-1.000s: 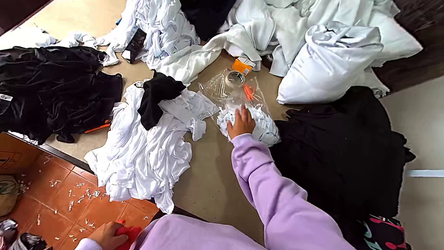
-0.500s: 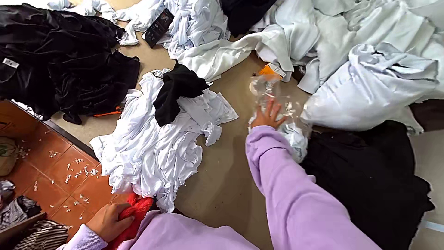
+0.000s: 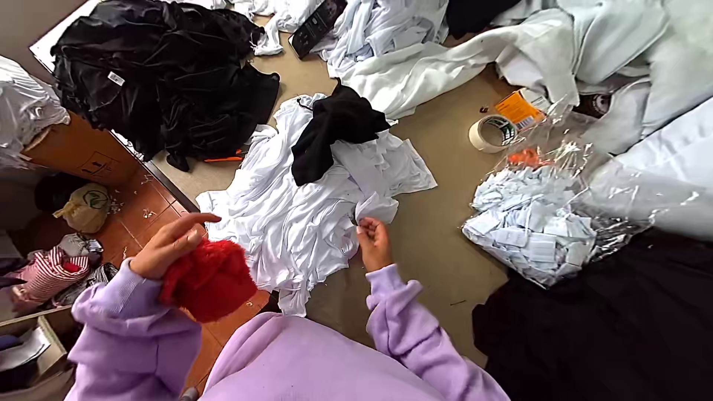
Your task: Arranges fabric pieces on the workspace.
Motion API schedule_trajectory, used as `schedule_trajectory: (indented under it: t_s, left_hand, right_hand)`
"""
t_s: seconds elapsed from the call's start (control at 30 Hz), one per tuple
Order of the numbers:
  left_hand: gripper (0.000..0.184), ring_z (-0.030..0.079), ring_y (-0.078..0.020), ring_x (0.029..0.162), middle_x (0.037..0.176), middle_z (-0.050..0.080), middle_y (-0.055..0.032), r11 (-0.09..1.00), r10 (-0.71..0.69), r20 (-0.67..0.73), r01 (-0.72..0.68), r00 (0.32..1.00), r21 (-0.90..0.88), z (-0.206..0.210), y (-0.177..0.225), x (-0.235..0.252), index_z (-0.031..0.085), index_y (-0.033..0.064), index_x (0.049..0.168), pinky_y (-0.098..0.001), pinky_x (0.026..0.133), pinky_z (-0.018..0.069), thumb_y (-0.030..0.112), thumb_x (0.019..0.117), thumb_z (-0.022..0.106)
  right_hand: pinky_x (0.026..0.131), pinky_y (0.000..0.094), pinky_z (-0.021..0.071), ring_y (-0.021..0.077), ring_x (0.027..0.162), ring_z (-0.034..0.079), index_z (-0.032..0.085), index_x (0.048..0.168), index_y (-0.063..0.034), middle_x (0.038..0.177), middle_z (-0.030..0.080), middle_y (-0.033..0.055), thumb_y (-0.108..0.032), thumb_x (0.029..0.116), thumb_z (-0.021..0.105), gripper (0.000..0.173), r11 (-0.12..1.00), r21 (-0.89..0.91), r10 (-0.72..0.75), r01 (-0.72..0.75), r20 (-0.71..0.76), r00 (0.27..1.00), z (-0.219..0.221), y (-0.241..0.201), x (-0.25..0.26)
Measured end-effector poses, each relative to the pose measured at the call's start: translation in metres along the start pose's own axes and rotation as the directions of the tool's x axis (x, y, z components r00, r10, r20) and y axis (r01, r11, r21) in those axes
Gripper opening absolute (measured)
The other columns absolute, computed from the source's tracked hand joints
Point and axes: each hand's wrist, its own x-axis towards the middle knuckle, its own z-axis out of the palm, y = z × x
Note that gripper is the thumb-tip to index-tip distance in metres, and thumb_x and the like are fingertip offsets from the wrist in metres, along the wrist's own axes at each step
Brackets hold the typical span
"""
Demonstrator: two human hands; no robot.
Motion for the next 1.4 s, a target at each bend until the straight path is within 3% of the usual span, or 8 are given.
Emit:
schedule_trajectory:
  t_s: [0.1,0.2,0.43,0.63,0.77,0.9,1.2,1.4]
  left_hand:
    - [0.056,0.065,-0.0306,0.109,0.121,0.066,-0.0229,0.958,-0.210,-0.015,0.209,0.977,0.197,-0.011,0.000,0.074,0.050,0.0001,0.145,-0.0520,0.097,0.0507,0.041,0.1063,0.047]
    - [0.073,0.059,-0.0516,0.123,0.128,0.062,-0.0339,0.827,-0.375,-0.084,0.374,0.923,0.421,0.001,-0.027,0.148,0.042,-0.0012,0.150,-0.0712,0.105,0.0400,0.050,0.1013,0.060]
    - [0.086,0.065,-0.0487,0.115,0.123,0.066,-0.0309,0.700,-0.401,0.172,0.180,0.900,0.692,0.068,-0.030,0.139,0.047,-0.0042,0.144,-0.0690,0.095,0.0492,0.064,0.0933,0.062]
    - [0.085,0.064,-0.0429,0.118,0.124,0.065,-0.0274,0.827,-0.399,0.441,0.108,0.804,0.551,0.048,-0.049,0.129,0.050,-0.0031,0.141,-0.0641,0.101,0.0479,0.065,0.0925,0.064]
    - [0.105,0.063,-0.0474,0.120,0.127,0.064,-0.0318,0.885,-0.352,0.420,0.152,0.836,0.439,0.039,-0.055,0.146,0.020,-0.0014,0.161,-0.0665,0.104,0.0453,0.063,0.0916,0.066]
    - [0.119,0.066,-0.0441,0.117,0.122,0.067,-0.0296,0.844,-0.390,0.485,0.092,0.783,0.529,0.083,-0.032,0.158,0.013,-0.0040,0.160,-0.0642,0.102,0.0485,0.070,0.0858,0.068]
    - [0.086,0.063,-0.0435,0.121,0.131,0.061,-0.0309,0.860,-0.269,0.725,-0.181,0.634,0.478,0.219,0.033,0.138,0.040,-0.0091,0.146,-0.0627,0.099,0.0500,0.058,0.0964,0.061]
    - [0.092,0.068,-0.0440,0.107,0.144,0.052,-0.0278,0.838,-0.207,0.815,-0.331,0.541,0.433,0.181,-0.006,0.083,0.015,0.0185,0.167,-0.0637,0.087,0.0545,0.052,0.0969,0.065]
  right_hand:
    - [0.113,0.0533,0.0408,0.0442,0.136,0.049,0.043,0.145,0.0138,0.147,0.047,0.0350,-0.020,0.0986,0.063,0.061,0.991,-0.126,-0.039,0.038,-0.011,0.999,0.032,0.008,-0.019]
    - [0.111,0.0682,0.0338,0.0533,0.140,0.040,0.049,0.145,0.0077,0.154,0.040,0.0337,-0.032,0.0974,0.065,0.064,0.906,-0.423,-0.031,0.024,-0.010,0.999,0.048,-0.010,-0.029]
    - [0.113,0.0552,0.0422,0.0401,0.132,0.055,0.032,0.155,0.0069,0.142,0.055,0.0300,-0.030,0.1030,0.058,0.069,0.944,-0.226,0.238,-0.241,-0.040,0.970,0.100,-0.026,-0.069]
    - [0.104,0.0652,0.0404,0.0484,0.117,0.058,0.072,0.108,0.0102,0.118,0.065,0.0321,-0.033,0.0987,0.056,0.047,0.912,-0.315,0.252,-0.265,-0.081,0.964,0.077,-0.024,-0.080]
    - [0.113,0.0414,0.0418,0.0271,0.134,0.051,0.036,0.151,0.0060,0.148,0.048,0.0254,-0.026,0.1042,0.051,0.059,0.910,0.155,0.410,-0.384,-0.209,0.888,0.081,-0.034,-0.038]
    - [0.122,0.0404,0.0299,0.0251,0.149,0.034,0.011,0.162,-0.0009,0.164,0.029,0.0218,-0.033,0.0889,0.075,0.103,0.897,0.181,0.434,-0.403,-0.194,0.880,0.095,-0.053,-0.017]
    - [0.112,0.0661,0.0353,0.0481,0.137,0.047,0.023,0.160,0.0001,0.148,0.046,0.0341,-0.043,0.0773,0.087,0.113,0.757,-0.333,0.393,-0.562,-0.455,0.799,-0.001,-0.022,-0.061]
    - [0.111,0.0675,0.0360,0.0481,0.137,0.048,0.023,0.160,-0.0023,0.148,0.047,0.0331,-0.051,0.0768,0.085,0.115,0.637,-0.437,0.405,-0.635,-0.512,0.758,-0.032,0.003,-0.085]
